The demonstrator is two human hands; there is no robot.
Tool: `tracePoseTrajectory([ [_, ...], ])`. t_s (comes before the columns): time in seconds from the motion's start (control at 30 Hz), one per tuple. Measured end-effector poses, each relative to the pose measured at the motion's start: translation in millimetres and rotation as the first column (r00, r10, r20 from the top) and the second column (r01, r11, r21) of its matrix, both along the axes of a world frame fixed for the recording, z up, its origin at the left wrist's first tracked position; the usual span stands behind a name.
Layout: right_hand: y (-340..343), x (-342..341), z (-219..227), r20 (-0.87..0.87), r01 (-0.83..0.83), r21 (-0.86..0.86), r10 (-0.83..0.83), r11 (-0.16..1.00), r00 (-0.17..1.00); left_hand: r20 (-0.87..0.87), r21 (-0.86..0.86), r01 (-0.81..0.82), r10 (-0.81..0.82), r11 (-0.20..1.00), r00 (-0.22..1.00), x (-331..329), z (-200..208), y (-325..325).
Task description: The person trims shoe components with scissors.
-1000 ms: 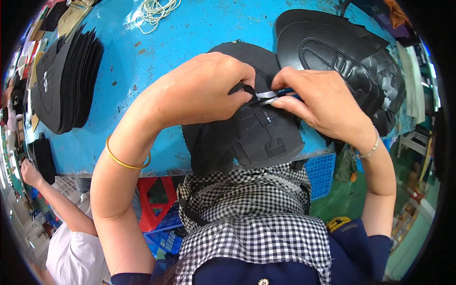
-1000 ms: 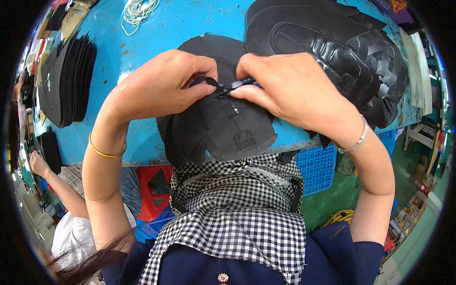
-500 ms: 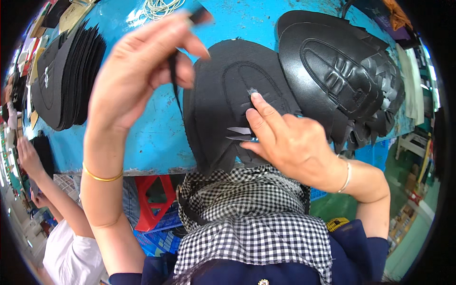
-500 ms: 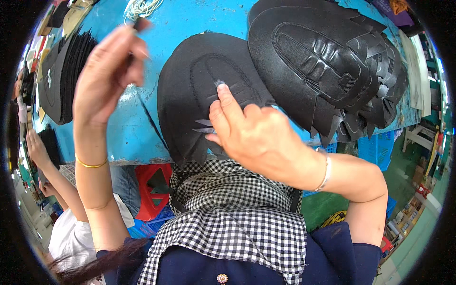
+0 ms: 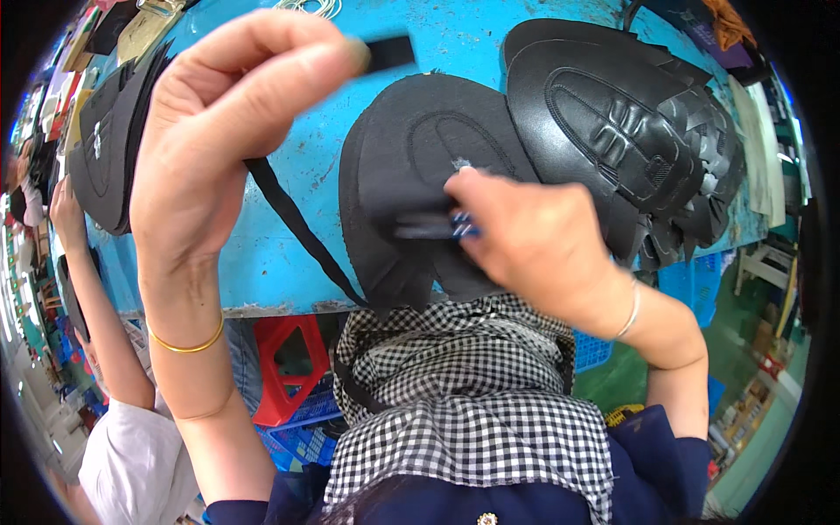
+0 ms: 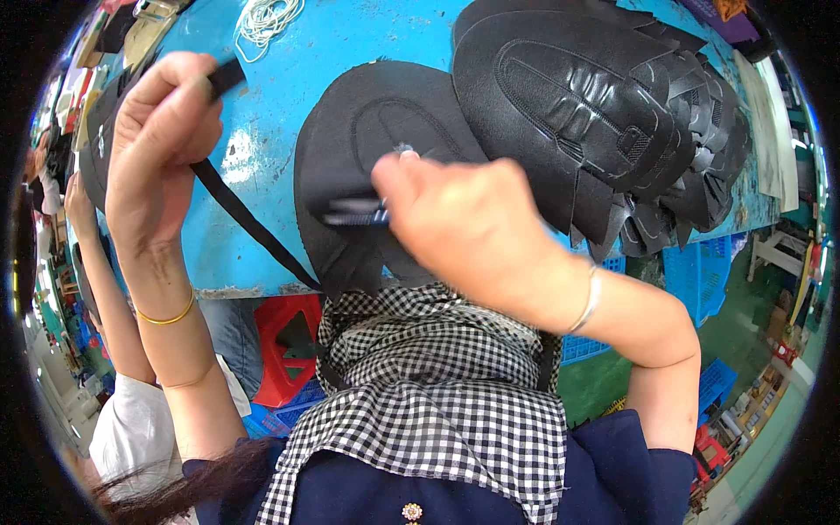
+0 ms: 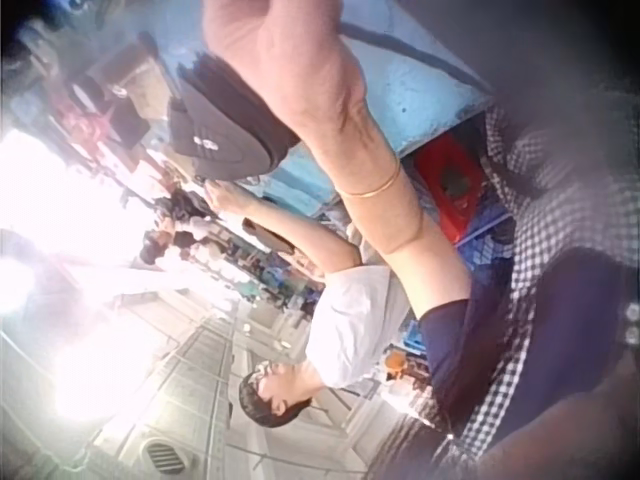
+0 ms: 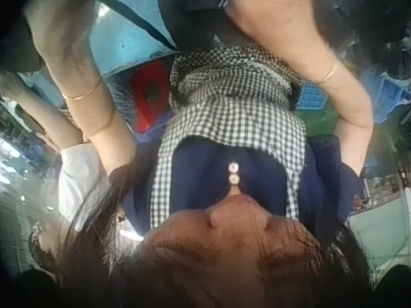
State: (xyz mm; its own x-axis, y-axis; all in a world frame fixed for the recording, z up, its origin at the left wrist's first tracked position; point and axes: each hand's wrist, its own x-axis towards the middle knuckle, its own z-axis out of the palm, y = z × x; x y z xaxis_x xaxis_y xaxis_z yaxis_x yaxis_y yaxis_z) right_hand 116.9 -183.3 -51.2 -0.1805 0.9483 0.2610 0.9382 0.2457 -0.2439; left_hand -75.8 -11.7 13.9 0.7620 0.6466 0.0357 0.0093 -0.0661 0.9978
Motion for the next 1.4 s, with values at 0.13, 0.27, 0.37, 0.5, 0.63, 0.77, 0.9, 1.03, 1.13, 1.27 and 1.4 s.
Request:
tracePoseTrajectory([
  [0.13, 0.4, 53.9, 20.9, -0.648, 0.31, -0.269, -0.409, 0.912, 0.642, -0.301, -0.033, 0.263, -0.26, 0.964, 0.918, 16.4, -1.8, -11.8],
  [0.27, -47.3, 162.1, 11.0, -0.8, 0.423, -0.106, -0.33, 0.9, 0.501, -0.44, 0.21, 0.514, -0.389, 0.832, 0.81, 34.8, -29.5, -17.2],
  [0.37, -45.3, 170.7, 31.5, -0.556, 0.672, -0.195, -0.645, 0.715, 0.525, -0.53, 0.282, 0.579, -0.378, 0.765, 0.759, 46.8, -51.6, -16.6],
  [0.5, -66.5, 173.2, 38.8, -0.655, 0.516, -0.295, -0.563, 0.804, 0.504, -0.559, 0.357, 0.635, -0.388, 0.685, 0.733, 57.9, -57.7, -15.1],
  [0.63, -44.4, 99.2, 35.0, -0.569, 0.29, -0.298, -0.414, 0.909, 0.711, -0.583, 0.385, 0.659, -0.383, 0.647, 0.717, 61.7, -62.7, -12.0],
  [0.77, -17.3, 72.2, 23.5, -0.354, -0.167, -0.236, 0.075, 0.957, 0.932, -0.579, 0.433, 0.651, -0.361, 0.624, 0.731, 62.1, -59.0, -15.6],
  [0.9, -2.1, 54.9, 1.9, -0.114, -0.238, -0.173, 0.221, 0.956, 0.969, -0.583, 0.63, 0.555, -0.141, 0.544, 0.8, 59.0, -54.9, -13.6],
  [1.03, 4.7, 63.2, 11.2, -0.013, -0.31, -0.272, 0.319, 0.911, 0.948, -0.574, 0.534, 0.556, -0.209, 0.637, 0.791, 57.4, -60.3, -4.7],
  [1.13, 7.2, 65.6, 6.4, -0.251, -0.406, -0.267, 0.344, 0.874, 0.905, -0.581, 0.528, 0.562, -0.212, 0.637, 0.786, 57.0, -61.2, -5.7],
  [1.27, 7.8, 52.5, 6.5, -0.149, -0.226, -0.192, 0.199, 0.955, 0.969, -0.579, 0.55, 0.557, -0.196, 0.623, 0.791, 58.1, -60.9, -8.6],
  [1.4, 11.1, 46.6, 0.1, -0.017, -0.076, -0.128, 0.074, 0.989, 0.997, -0.589, 0.556, 0.551, -0.173, 0.623, 0.79, 60.5, -57.4, -10.1],
])
